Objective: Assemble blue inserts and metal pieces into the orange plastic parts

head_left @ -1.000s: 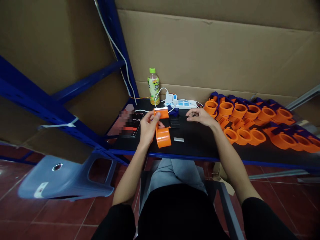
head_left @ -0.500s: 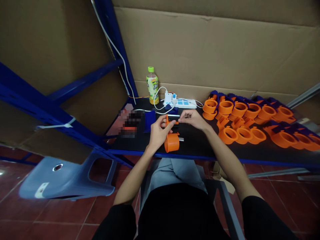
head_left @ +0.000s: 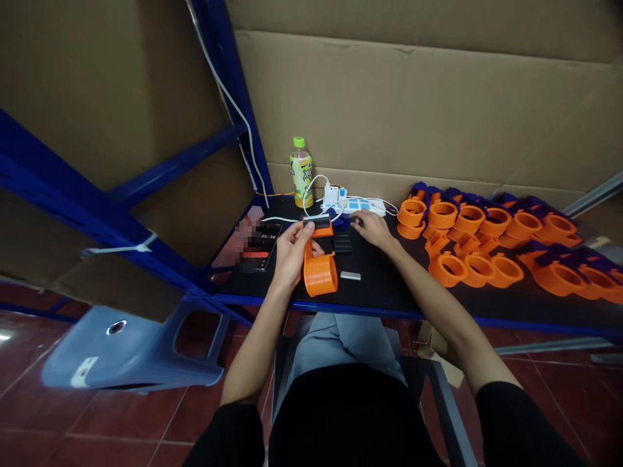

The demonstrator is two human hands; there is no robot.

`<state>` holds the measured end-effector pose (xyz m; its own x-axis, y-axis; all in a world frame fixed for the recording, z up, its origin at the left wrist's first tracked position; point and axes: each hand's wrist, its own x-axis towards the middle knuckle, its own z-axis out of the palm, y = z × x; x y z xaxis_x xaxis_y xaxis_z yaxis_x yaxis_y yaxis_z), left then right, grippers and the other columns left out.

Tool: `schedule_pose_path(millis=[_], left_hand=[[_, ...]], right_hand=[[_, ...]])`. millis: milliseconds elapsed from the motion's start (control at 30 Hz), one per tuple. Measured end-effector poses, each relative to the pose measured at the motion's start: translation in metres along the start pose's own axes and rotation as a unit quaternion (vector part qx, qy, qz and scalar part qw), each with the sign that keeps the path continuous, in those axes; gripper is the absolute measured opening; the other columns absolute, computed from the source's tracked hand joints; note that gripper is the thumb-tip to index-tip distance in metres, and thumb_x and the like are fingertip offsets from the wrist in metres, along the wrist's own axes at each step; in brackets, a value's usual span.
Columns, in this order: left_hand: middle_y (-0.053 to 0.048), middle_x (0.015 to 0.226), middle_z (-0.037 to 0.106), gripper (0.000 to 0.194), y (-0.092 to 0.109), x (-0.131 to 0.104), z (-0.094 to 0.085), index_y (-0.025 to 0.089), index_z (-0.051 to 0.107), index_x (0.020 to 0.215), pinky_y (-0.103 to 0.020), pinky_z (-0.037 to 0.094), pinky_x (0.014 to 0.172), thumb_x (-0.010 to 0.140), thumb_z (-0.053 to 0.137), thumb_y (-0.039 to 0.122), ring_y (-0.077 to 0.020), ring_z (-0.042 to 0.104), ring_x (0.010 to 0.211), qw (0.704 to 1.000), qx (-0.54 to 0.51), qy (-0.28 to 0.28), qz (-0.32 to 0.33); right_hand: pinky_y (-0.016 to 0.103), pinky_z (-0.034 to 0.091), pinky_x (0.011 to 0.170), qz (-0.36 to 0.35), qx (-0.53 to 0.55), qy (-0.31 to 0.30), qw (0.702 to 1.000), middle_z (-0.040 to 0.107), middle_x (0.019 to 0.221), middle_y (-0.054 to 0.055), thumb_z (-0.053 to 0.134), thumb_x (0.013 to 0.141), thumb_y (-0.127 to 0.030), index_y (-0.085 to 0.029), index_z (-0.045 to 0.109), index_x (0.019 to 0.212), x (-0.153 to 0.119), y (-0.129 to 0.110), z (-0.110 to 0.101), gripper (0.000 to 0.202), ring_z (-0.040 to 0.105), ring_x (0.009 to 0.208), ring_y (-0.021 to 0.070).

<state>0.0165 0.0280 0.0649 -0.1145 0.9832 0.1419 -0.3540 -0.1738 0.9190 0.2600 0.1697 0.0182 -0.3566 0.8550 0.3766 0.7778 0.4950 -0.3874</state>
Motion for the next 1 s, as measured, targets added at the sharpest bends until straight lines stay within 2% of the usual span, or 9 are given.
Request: schedule_pose_path(millis=[100,233,400,567,700,833,900,1000], left_hand=[[0.004,0.054,0.064,0.05,0.001,0.0,0.0,0.018,0.066,0.095,-0.019,0.048,0.044,0.075,0.086,0.059,-0.0131,0.062,0.042,1.0,-0.003,0.0,0.003],[0.003,0.058,0.065,0.047,0.0,0.001,-0.001,0.017,0.066,0.094,-0.019,0.048,0.044,0.077,0.085,0.057,-0.0119,0.062,0.042,1.0,-0.004,0.004,0.007],[0.004,0.06,0.065,0.048,0.001,0.0,-0.001,0.017,0.065,0.093,-0.02,0.048,0.043,0.075,0.086,0.056,-0.0109,0.06,0.039,1.0,-0.003,0.003,-0.003],[0.005,0.058,0.062,0.047,0.001,0.0,0.0,0.018,0.062,0.092,-0.02,0.048,0.043,0.074,0.086,0.054,-0.0107,0.059,0.039,1.0,-0.008,0.003,-0.013],[0.007,0.054,0.06,0.043,-0.001,0.001,0.0,0.02,0.058,0.091,-0.02,0.047,0.042,0.076,0.083,0.052,-0.0117,0.059,0.039,1.0,-0.011,0.009,-0.025],[0.007,0.051,0.06,0.039,-0.004,0.003,-0.001,0.023,0.052,0.091,-0.02,0.047,0.043,0.081,0.078,0.051,-0.013,0.059,0.039,0.999,-0.025,0.012,-0.033],[0.007,0.051,0.06,0.039,-0.006,0.004,-0.001,0.024,0.05,0.091,-0.02,0.048,0.045,0.081,0.077,0.049,-0.013,0.06,0.04,0.999,-0.031,0.011,-0.035],[0.008,0.051,0.06,0.039,-0.009,0.005,-0.001,0.024,0.048,0.092,-0.019,0.047,0.045,0.081,0.077,0.049,-0.0128,0.06,0.04,0.998,-0.033,0.009,-0.043]], right_hand=[[0.031,0.048,0.088,-0.01,-0.026,0.007,1.0,0.072,0.109,0.007,0.06,0.102,-0.029,-0.022,0.075,0.12,0.009,-0.004,0.005,0.025,0.065,0.1,0.0211],[0.031,0.048,0.091,-0.071,-0.049,-0.034,0.996,0.072,0.116,0.007,0.066,0.101,-0.034,-0.022,0.075,0.121,0.02,-0.015,0.009,0.025,0.066,0.105,0.0216],[0.032,0.049,0.089,-0.066,-0.11,-0.065,0.99,0.072,0.121,0.01,0.067,0.101,-0.032,-0.02,0.077,0.116,0.025,-0.023,0.014,0.022,0.067,0.109,0.0238],[0.034,0.049,0.091,-0.077,-0.104,-0.037,0.991,0.073,0.121,0.011,0.062,0.103,-0.031,-0.02,0.079,0.115,0.02,-0.019,0.009,0.024,0.067,0.11,0.0243],[0.031,0.049,0.087,-0.055,-0.034,-0.003,0.998,0.075,0.117,0.008,0.064,0.099,-0.028,-0.02,0.08,0.108,0.016,-0.013,0.004,0.02,0.067,0.096,0.0202],[0.029,0.05,0.082,0.009,0.024,0.041,0.999,0.079,0.102,0.006,0.063,0.098,-0.031,-0.019,0.08,0.107,0.014,-0.008,0.002,0.023,0.067,0.082,0.0179],[0.029,0.05,0.081,0.04,0.017,0.045,0.998,0.08,0.097,0.005,0.063,0.098,-0.033,-0.02,0.08,0.109,0.012,-0.007,0.002,0.024,0.069,0.081,0.0185],[0.03,0.049,0.085,0.044,-0.054,0.023,0.997,0.081,0.106,0.005,0.061,0.1,-0.033,-0.023,0.079,0.115,0.01,-0.009,0.001,0.025,0.072,0.091,0.0213]])
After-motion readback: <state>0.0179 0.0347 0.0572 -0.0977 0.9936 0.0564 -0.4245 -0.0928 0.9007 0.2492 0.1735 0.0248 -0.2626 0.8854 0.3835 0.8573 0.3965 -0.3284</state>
